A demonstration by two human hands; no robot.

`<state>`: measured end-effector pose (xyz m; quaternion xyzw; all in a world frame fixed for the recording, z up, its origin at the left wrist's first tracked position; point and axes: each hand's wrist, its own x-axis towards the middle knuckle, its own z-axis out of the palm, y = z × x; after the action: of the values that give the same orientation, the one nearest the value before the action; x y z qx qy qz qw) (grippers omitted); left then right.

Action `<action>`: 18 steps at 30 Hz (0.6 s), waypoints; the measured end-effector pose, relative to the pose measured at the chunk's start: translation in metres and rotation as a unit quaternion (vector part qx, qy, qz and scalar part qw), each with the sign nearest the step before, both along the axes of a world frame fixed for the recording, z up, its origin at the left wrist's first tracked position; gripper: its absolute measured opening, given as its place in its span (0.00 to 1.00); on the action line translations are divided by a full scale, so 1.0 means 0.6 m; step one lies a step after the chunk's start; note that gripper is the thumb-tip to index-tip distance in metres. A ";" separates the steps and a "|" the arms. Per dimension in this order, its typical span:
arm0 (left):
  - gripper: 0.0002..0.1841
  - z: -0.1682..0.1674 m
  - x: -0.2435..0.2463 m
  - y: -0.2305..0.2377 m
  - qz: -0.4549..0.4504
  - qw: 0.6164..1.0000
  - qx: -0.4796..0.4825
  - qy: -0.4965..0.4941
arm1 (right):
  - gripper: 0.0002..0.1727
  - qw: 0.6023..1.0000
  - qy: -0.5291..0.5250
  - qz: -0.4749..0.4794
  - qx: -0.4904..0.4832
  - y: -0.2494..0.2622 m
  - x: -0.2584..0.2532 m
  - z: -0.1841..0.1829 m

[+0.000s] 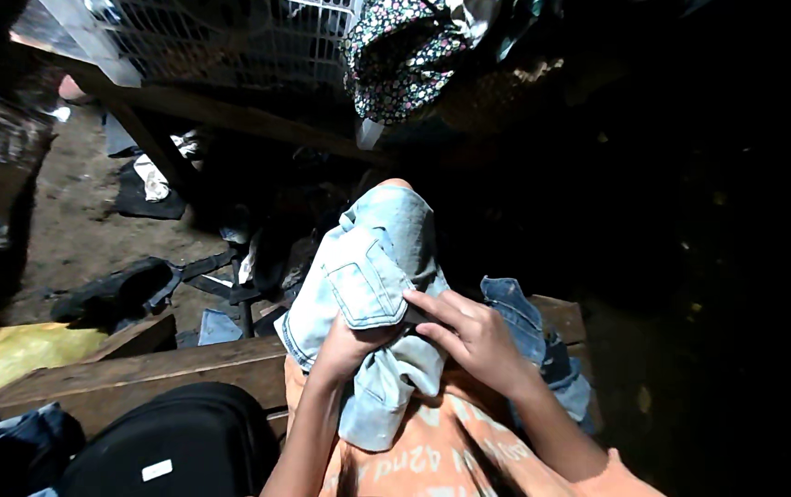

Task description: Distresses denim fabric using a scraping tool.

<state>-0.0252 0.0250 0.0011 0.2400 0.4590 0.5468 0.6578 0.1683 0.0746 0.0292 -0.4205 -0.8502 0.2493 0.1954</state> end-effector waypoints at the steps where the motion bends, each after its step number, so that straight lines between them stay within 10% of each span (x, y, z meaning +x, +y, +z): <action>1: 0.26 0.001 0.002 0.000 -0.006 1.000 -0.002 0.016 | 0.23 1.000 0.008 -0.005 0.005 0.000 -0.004 -0.006; 6: 0.24 0.007 0.006 0.008 -0.001 0.999 -0.017 0.027 | 0.22 0.969 0.160 -0.005 -0.187 0.005 -0.002 -0.020; 14: 0.28 -0.004 0.011 -0.004 0.014 0.999 0.010 0.043 | 0.23 0.998 0.039 -0.033 -0.022 -0.009 -0.006 -0.016; 18: 0.21 0.011 0.014 0.005 0.026 0.999 -0.027 0.039 | 0.14 0.873 0.300 -0.058 -0.381 0.005 -0.010 -0.009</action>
<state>-0.0169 0.0277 0.0079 0.2319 0.5050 0.5413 0.6310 0.1622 0.0779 0.0239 -0.4163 -0.5643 0.6558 0.2797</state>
